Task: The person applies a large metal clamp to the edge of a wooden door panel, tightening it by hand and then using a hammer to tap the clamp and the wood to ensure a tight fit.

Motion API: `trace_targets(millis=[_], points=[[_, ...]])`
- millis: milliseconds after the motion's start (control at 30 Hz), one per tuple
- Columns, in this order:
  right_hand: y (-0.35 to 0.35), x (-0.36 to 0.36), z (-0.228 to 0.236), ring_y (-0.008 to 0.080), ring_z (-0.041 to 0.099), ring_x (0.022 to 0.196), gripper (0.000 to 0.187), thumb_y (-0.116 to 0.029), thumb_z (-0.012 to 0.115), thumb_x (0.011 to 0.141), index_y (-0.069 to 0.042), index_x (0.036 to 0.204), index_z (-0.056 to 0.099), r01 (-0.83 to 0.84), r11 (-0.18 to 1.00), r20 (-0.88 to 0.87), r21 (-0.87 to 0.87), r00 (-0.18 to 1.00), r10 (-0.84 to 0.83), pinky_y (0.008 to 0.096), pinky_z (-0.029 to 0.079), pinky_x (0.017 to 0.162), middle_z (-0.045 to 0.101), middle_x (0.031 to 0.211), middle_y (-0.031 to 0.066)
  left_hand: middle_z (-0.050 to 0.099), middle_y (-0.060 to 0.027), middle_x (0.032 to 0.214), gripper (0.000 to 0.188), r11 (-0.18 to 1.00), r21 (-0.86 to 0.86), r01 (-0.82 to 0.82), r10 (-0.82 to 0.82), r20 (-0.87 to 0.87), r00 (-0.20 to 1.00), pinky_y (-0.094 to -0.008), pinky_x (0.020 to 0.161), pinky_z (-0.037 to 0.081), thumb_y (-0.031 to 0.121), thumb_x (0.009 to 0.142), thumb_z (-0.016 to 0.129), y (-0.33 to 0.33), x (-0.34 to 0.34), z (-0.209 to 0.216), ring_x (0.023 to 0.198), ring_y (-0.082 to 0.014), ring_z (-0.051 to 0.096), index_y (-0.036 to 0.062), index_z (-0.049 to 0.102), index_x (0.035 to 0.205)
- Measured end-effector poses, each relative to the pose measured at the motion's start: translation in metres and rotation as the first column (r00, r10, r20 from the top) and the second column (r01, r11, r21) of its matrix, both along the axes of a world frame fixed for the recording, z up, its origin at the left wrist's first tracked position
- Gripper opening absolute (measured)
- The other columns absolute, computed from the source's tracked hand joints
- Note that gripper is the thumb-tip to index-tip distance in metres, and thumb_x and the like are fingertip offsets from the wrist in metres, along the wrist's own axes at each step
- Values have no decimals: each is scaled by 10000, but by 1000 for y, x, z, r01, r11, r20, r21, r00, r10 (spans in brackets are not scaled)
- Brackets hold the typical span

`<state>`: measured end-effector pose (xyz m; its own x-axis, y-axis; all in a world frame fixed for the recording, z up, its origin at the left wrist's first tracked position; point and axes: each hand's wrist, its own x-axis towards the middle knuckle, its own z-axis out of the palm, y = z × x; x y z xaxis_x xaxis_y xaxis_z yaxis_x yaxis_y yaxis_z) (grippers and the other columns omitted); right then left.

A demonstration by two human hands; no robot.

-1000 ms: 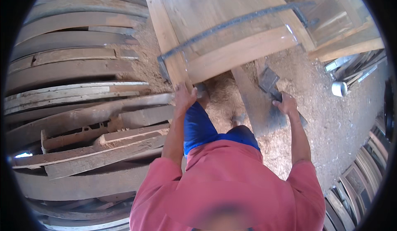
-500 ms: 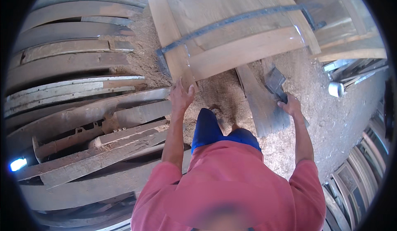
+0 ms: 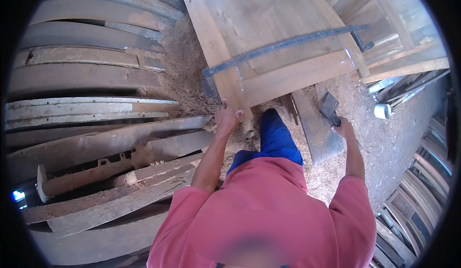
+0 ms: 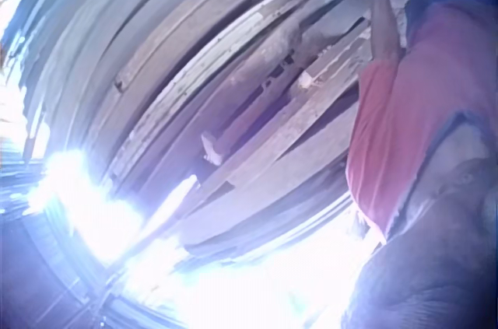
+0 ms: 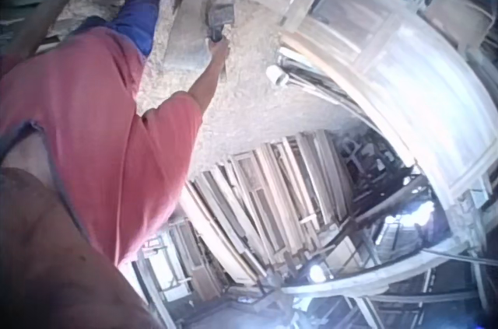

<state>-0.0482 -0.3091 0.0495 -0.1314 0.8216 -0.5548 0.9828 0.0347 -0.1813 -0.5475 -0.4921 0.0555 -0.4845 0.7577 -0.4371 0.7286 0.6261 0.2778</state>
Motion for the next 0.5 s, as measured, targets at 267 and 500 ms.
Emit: trace_targets(millis=[267, 500], points=[[0, -16, 1, 362, 647, 1129, 573, -334, 806, 724, -111, 1231, 659, 88, 994, 76, 68, 993, -93, 451, 511, 973, 690, 1181, 183, 577, -338, 1239, 916, 989, 145, 42, -40, -13, 999, -531, 1012, 425, 440, 895, 685, -2, -8, -11, 1154, -473, 558, -155, 283, 1462], [10, -4, -19, 363, 654, 1115, 608, -324, 807, 707, -82, 1243, 651, 72, 997, 52, 28, 996, -73, 441, 514, 970, 686, 1175, 203, 620, -273, 1149, 946, 975, 216, 45, -21, -111, 994, -539, 924, 439, 459, 840, 740, -13, -11, -36, 1057, -432, 578, -76, 314, 1493]])
